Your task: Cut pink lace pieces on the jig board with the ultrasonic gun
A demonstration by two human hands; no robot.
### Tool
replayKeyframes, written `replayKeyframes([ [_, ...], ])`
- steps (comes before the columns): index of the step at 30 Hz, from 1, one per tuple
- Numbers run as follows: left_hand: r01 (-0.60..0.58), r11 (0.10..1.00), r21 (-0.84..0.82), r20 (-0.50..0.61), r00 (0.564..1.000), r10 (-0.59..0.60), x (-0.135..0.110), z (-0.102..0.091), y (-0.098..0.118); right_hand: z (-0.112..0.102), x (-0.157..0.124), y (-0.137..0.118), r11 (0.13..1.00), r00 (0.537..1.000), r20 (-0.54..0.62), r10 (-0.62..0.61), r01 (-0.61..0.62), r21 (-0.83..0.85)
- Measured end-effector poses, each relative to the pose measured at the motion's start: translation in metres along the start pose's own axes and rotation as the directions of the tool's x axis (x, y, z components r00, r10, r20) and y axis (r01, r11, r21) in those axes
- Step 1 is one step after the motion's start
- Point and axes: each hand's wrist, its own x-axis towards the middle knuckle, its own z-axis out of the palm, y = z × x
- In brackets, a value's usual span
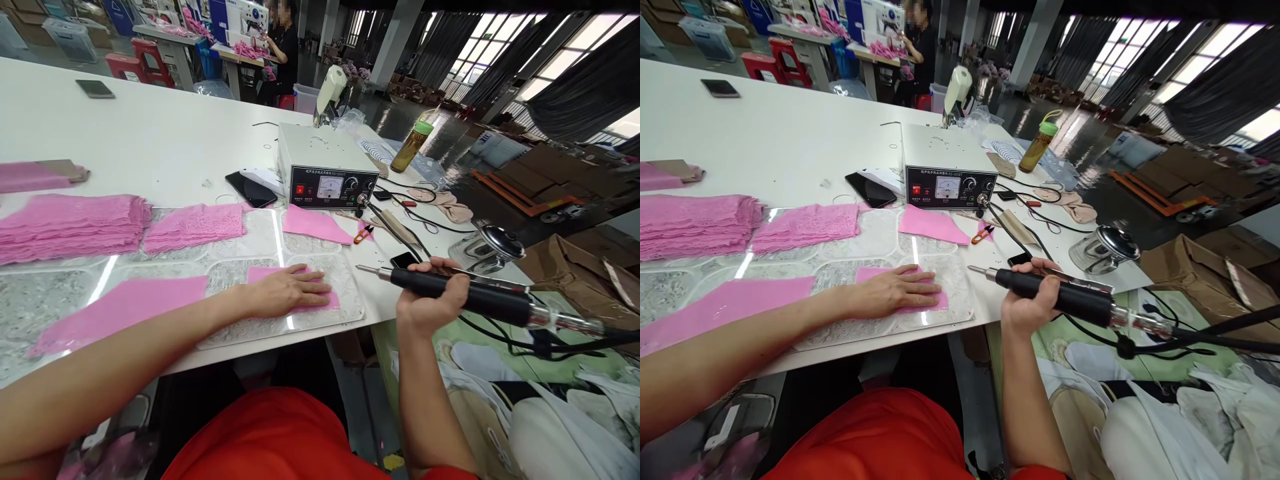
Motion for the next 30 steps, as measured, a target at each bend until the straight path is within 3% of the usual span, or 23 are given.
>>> replayKeyframes([
  [7,-0.016,1.0,0.011,-0.023,1.0,0.017,-0.001,0.001,-0.001,-0.008,-0.017,-0.029,0.979,0.951,0.233,0.202,-0.199,-0.037],
  [13,-0.017,0.999,0.032,-0.019,1.0,0.018,-0.001,0.001,-0.001,-0.005,-0.025,-0.029,0.975,0.924,0.319,0.213,-0.221,-0.012],
  [30,-0.004,0.999,0.037,-0.007,1.0,0.005,-0.001,0.001,0.0,-0.005,-0.027,-0.026,0.981,0.909,0.373,0.188,-0.193,-0.025],
])
